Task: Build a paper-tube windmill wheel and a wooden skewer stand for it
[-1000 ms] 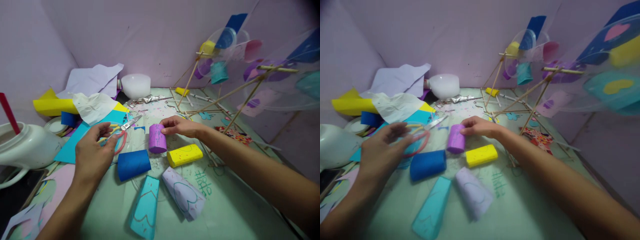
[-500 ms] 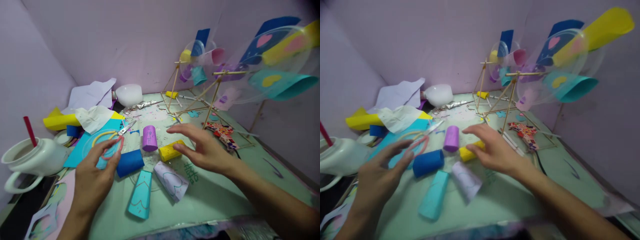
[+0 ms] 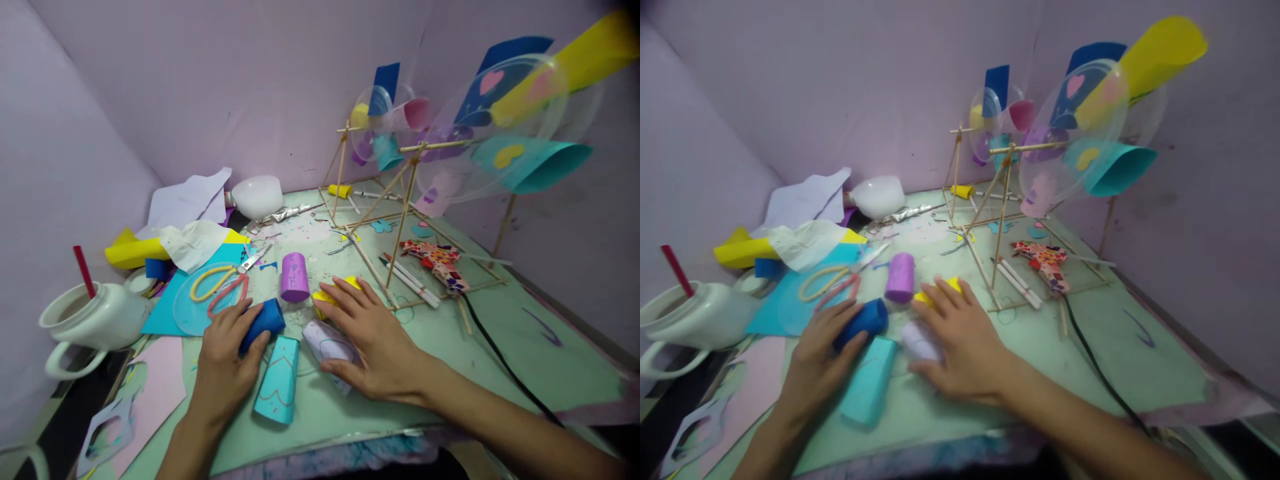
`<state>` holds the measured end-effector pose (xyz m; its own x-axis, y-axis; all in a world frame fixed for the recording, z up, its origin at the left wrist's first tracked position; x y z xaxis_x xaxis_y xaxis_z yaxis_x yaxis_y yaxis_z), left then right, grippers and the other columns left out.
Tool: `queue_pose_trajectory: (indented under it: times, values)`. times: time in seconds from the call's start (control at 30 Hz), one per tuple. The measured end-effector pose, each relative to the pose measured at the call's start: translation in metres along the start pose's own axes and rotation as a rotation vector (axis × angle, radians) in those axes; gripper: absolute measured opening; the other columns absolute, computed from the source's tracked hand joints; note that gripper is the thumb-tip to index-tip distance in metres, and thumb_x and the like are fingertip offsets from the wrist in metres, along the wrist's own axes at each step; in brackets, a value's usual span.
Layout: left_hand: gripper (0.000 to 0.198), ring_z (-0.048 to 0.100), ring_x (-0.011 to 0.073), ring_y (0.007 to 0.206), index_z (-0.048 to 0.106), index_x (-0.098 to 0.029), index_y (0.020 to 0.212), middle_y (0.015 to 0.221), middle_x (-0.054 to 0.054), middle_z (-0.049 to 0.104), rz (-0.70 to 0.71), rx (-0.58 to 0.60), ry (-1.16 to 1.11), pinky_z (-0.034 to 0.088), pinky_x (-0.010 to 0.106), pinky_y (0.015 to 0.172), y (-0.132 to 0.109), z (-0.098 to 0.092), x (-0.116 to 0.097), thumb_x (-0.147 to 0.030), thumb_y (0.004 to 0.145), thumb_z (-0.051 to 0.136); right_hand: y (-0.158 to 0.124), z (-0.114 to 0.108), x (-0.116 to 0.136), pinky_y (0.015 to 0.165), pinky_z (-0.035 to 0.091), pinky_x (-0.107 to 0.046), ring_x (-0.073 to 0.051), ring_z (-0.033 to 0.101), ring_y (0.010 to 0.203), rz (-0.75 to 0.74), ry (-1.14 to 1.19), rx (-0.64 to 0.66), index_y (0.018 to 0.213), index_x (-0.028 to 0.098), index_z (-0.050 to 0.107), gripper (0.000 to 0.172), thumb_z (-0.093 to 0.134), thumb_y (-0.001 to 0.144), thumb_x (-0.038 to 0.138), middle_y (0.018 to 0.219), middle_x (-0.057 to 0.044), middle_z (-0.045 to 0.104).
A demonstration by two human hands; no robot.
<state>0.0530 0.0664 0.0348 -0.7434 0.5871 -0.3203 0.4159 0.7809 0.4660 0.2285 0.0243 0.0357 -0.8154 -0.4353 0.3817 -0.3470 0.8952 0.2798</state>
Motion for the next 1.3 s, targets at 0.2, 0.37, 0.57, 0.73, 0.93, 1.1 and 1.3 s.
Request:
queue_pose_trajectory:
  times: [0.2, 0.37, 0.57, 0.73, 0.93, 1.1, 1.3]
  values:
    - [0.034, 0.053, 0.0262, 0.111, 0.058, -0.021, 0.115, 0.115, 0.012, 0.062, 0.018, -0.026, 0.030, 0.039, 0.050, 0.097, 0.000, 0.002, -0.003, -0.028, 0.081, 0.057, 0.001, 0.010, -0.001, 0.109, 0.014, -0.059, -0.036, 0.030, 0.133, 0.058, -0.111, -0.005, 0.135, 0.014, 0.046, 0.065, 0.053, 0.077, 0.045, 0.142, -0.016, 0.040]
    - [0.037, 0.051, 0.0267, 0.113, 0.057, -0.018, 0.117, 0.119, 0.013, 0.060, 0.017, -0.055, 0.001, 0.038, 0.049, 0.097, -0.001, -0.002, -0.002, -0.031, 0.083, 0.056, 0.001, 0.003, -0.001, 0.108, 0.015, -0.060, -0.034, 0.032, 0.132, 0.075, -0.108, -0.020, 0.133, 0.014, 0.047, 0.063, 0.051, 0.080, 0.048, 0.141, -0.016, 0.042]
    - [0.037, 0.048, 0.0239, 0.119, 0.056, -0.013, 0.120, 0.125, 0.014, 0.057, -0.160, -0.222, -0.167, 0.036, 0.044, 0.101, -0.006, -0.027, 0.011, -0.031, 0.088, 0.047, 0.036, -0.023, -0.011, 0.110, 0.017, -0.057, -0.024, 0.036, 0.132, 0.042, -0.059, -0.027, 0.136, 0.017, 0.042, 0.047, 0.031, 0.093, 0.032, 0.142, -0.009, 0.042]
    - [0.035, 0.048, 0.0224, 0.118, 0.058, -0.015, 0.116, 0.123, 0.012, 0.058, -0.212, -0.230, -0.207, 0.036, 0.042, 0.102, -0.009, -0.024, 0.016, -0.031, 0.089, 0.045, 0.073, -0.004, -0.007, 0.108, 0.019, -0.058, -0.028, 0.028, 0.136, -0.083, -0.162, 0.127, 0.139, 0.023, 0.039, 0.047, 0.029, 0.095, 0.037, 0.148, -0.004, 0.033]
    - [0.035, 0.050, 0.0220, 0.116, 0.059, -0.013, 0.115, 0.121, 0.013, 0.059, -0.216, -0.226, -0.210, 0.036, 0.042, 0.101, -0.012, -0.021, 0.017, -0.030, 0.089, 0.044, 0.077, 0.020, -0.001, 0.107, 0.019, -0.060, -0.028, 0.030, 0.135, -0.183, -0.226, 0.200, 0.138, 0.024, 0.039, 0.047, 0.025, 0.096, 0.039, 0.145, -0.003, 0.037]
    - [0.035, 0.052, 0.0213, 0.114, 0.060, -0.013, 0.114, 0.116, 0.012, 0.061, -0.228, -0.225, -0.201, 0.037, 0.040, 0.099, -0.012, -0.024, 0.018, -0.031, 0.090, 0.043, 0.078, 0.024, 0.000, 0.107, 0.017, -0.062, -0.028, 0.030, 0.135, -0.211, -0.278, 0.231, 0.137, 0.024, 0.041, 0.046, 0.024, 0.097, 0.037, 0.146, -0.003, 0.037]
    - [0.035, 0.051, 0.0209, 0.114, 0.059, -0.012, 0.115, 0.117, 0.012, 0.061, -0.226, -0.235, -0.208, 0.037, 0.038, 0.099, -0.013, -0.026, 0.018, -0.030, 0.090, 0.042, 0.077, 0.013, 0.005, 0.109, 0.015, -0.059, -0.027, 0.028, 0.136, -0.201, -0.273, 0.199, 0.140, 0.024, 0.036, 0.048, 0.027, 0.096, 0.041, 0.148, -0.005, 0.033]
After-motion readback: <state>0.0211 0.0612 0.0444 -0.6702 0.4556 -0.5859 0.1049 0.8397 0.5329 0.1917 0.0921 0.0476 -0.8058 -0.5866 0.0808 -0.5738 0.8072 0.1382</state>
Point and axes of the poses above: each hand's wrist, its own y-axis towards the middle knuckle, its own z-axis out of the palm, x = y × z, the point moved 9 cm from there along y, towards the middle knuckle
